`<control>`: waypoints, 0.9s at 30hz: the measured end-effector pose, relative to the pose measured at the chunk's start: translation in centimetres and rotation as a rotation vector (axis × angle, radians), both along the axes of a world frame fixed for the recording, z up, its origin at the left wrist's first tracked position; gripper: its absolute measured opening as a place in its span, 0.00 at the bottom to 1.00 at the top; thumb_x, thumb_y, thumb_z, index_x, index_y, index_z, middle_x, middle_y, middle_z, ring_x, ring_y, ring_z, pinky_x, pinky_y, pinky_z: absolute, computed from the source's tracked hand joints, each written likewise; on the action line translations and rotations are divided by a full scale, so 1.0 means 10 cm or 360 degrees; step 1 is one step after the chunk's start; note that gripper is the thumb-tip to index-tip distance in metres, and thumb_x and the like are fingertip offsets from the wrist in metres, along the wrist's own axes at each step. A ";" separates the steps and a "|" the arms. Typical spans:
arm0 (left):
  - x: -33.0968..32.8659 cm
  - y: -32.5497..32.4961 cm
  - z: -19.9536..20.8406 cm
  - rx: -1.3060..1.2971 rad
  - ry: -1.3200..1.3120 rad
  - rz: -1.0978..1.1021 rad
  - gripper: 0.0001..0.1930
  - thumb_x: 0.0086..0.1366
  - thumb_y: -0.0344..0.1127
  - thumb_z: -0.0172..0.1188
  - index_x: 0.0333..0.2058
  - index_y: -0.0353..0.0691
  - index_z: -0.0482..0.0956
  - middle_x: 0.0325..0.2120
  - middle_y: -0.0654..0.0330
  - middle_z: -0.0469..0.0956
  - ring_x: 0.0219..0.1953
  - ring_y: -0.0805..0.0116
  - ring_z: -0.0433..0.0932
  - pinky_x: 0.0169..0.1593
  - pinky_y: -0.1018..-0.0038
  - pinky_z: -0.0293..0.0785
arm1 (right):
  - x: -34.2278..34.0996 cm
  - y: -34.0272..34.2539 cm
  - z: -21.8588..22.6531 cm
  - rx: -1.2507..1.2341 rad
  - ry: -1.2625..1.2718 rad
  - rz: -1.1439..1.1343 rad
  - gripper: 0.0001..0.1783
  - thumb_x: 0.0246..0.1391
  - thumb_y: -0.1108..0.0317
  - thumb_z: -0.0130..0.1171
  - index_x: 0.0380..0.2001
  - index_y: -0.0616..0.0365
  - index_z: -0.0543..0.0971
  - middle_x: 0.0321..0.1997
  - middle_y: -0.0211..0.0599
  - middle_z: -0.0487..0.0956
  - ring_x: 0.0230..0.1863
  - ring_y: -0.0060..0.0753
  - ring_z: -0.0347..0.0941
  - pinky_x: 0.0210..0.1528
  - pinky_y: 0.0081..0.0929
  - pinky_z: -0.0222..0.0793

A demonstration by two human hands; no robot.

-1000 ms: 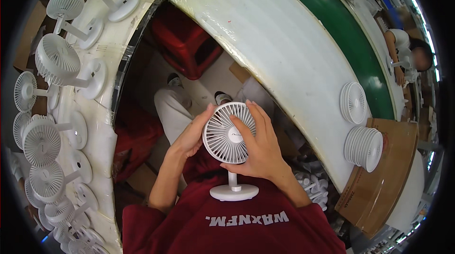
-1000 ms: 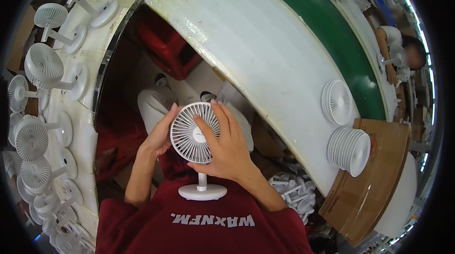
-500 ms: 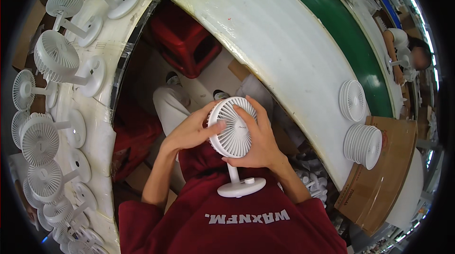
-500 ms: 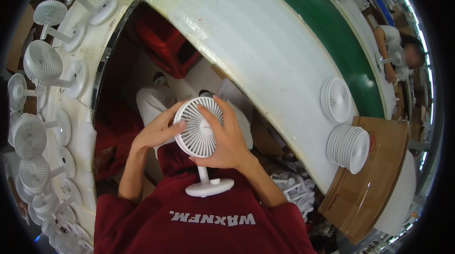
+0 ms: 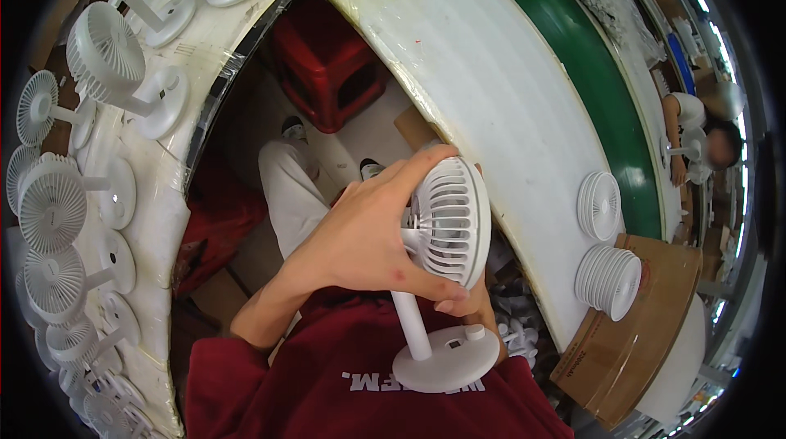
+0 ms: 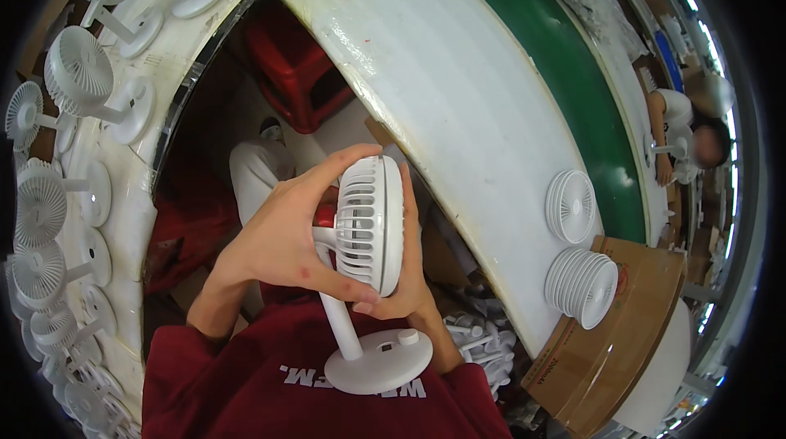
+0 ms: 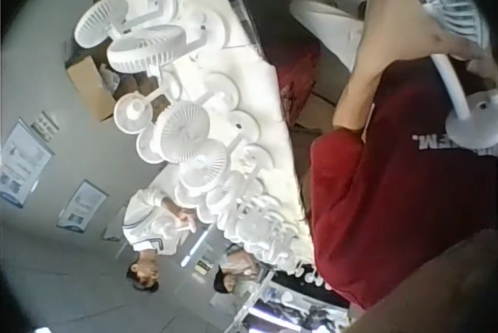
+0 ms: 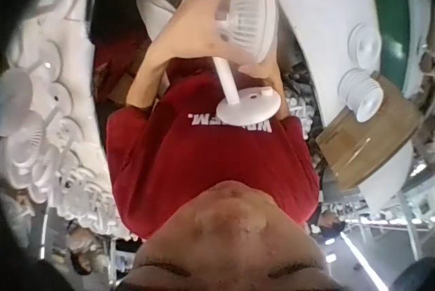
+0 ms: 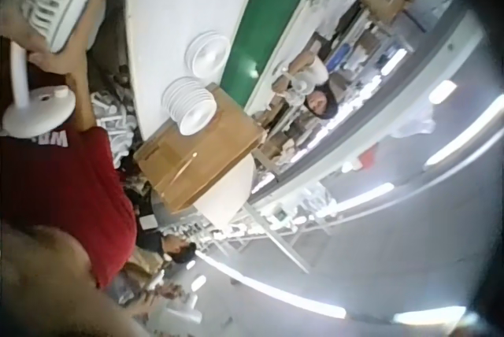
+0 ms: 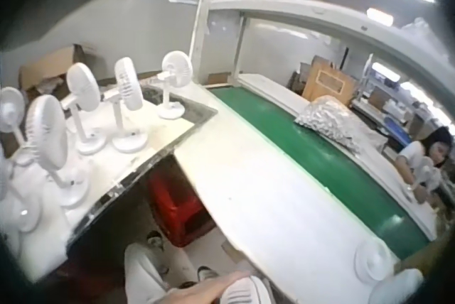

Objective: The person is assembling small white desktop electric fans at a factory workstation, attaching the grills and bases.

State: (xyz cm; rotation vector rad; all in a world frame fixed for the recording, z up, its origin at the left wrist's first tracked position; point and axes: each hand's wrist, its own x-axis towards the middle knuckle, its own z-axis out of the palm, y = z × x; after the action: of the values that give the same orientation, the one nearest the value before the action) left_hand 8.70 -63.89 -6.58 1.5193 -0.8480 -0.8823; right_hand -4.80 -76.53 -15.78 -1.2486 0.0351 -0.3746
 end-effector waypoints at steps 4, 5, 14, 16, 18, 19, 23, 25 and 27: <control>-0.05 -0.05 0.06 0.0155 -0.0168 0.0065 0.59 0.30 0.42 0.82 0.65 0.36 0.64 0.49 0.47 0.78 0.45 0.55 0.79 0.52 0.66 0.74 | 0.10 -0.06 -0.02 0.0129 -0.0444 0.0164 0.84 0.13 0.57 0.79 0.75 0.50 0.36 0.76 0.54 0.51 0.73 0.59 0.55 0.70 0.61 0.56; -0.05 -0.05 0.06 0.0142 -0.0218 0.0086 0.58 0.30 0.43 0.82 0.64 0.35 0.64 0.48 0.47 0.78 0.45 0.55 0.80 0.51 0.66 0.74 | 0.12 0.01 -0.06 0.0238 -0.0454 0.0044 0.84 0.11 0.60 0.76 0.75 0.48 0.37 0.76 0.54 0.52 0.72 0.61 0.56 0.70 0.62 0.57; -0.11 -0.07 0.20 0.0132 -0.0320 0.0067 0.57 0.33 0.51 0.79 0.63 0.34 0.62 0.48 0.47 0.77 0.44 0.49 0.79 0.54 0.57 0.70 | 0.06 -0.09 -0.03 0.0230 -0.0207 -0.0036 0.84 0.08 0.62 0.76 0.75 0.45 0.39 0.76 0.49 0.52 0.73 0.58 0.56 0.71 0.58 0.58; -0.12 -0.08 0.23 0.0133 -0.0394 0.0110 0.57 0.33 0.49 0.79 0.63 0.34 0.64 0.47 0.48 0.79 0.43 0.53 0.80 0.51 0.63 0.73 | 0.04 -0.12 -0.06 0.0247 -0.0106 -0.0071 0.84 0.07 0.62 0.76 0.75 0.44 0.39 0.77 0.48 0.52 0.73 0.57 0.56 0.71 0.58 0.58; -0.12 -0.07 0.24 0.0135 -0.0423 0.0132 0.56 0.33 0.48 0.80 0.63 0.34 0.65 0.47 0.48 0.80 0.43 0.56 0.80 0.49 0.66 0.75 | 0.02 -0.14 -0.09 0.0260 -0.0007 -0.0106 0.84 0.07 0.62 0.76 0.75 0.43 0.40 0.77 0.48 0.52 0.73 0.57 0.56 0.71 0.57 0.59; -0.11 -0.07 0.24 0.0139 -0.0407 0.0127 0.56 0.33 0.48 0.80 0.63 0.34 0.65 0.47 0.49 0.80 0.43 0.56 0.81 0.49 0.66 0.75 | 0.01 -0.16 -0.10 0.0267 0.0041 -0.0122 0.84 0.07 0.62 0.76 0.75 0.43 0.40 0.77 0.47 0.51 0.73 0.57 0.56 0.71 0.57 0.59; -0.09 -0.07 0.25 0.0151 -0.0356 0.0119 0.56 0.33 0.47 0.79 0.63 0.34 0.65 0.46 0.49 0.80 0.42 0.56 0.81 0.48 0.66 0.75 | -0.02 -0.20 -0.13 0.0289 0.0230 -0.0184 0.84 0.05 0.63 0.76 0.75 0.41 0.42 0.77 0.46 0.51 0.73 0.56 0.55 0.71 0.56 0.59; -0.07 -0.08 0.27 0.0126 -0.0296 0.0095 0.55 0.33 0.47 0.79 0.63 0.35 0.65 0.46 0.49 0.81 0.41 0.56 0.81 0.48 0.67 0.75 | -0.03 -0.22 -0.12 0.0296 0.0321 -0.0229 0.84 0.05 0.64 0.77 0.75 0.41 0.42 0.77 0.45 0.50 0.73 0.56 0.55 0.71 0.56 0.59; -0.06 -0.09 0.28 0.0100 -0.0237 0.0071 0.55 0.33 0.46 0.79 0.63 0.35 0.66 0.45 0.49 0.81 0.40 0.56 0.81 0.47 0.67 0.75 | -0.04 -0.23 -0.10 0.0302 0.0411 -0.0273 0.84 0.04 0.64 0.77 0.75 0.40 0.43 0.78 0.44 0.50 0.74 0.55 0.55 0.71 0.56 0.60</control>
State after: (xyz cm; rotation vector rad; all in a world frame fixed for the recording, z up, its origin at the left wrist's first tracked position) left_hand 8.12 -64.75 -3.78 1.6687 -0.8971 -0.7767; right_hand -5.18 -78.79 -16.76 -1.1018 0.3923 -0.3471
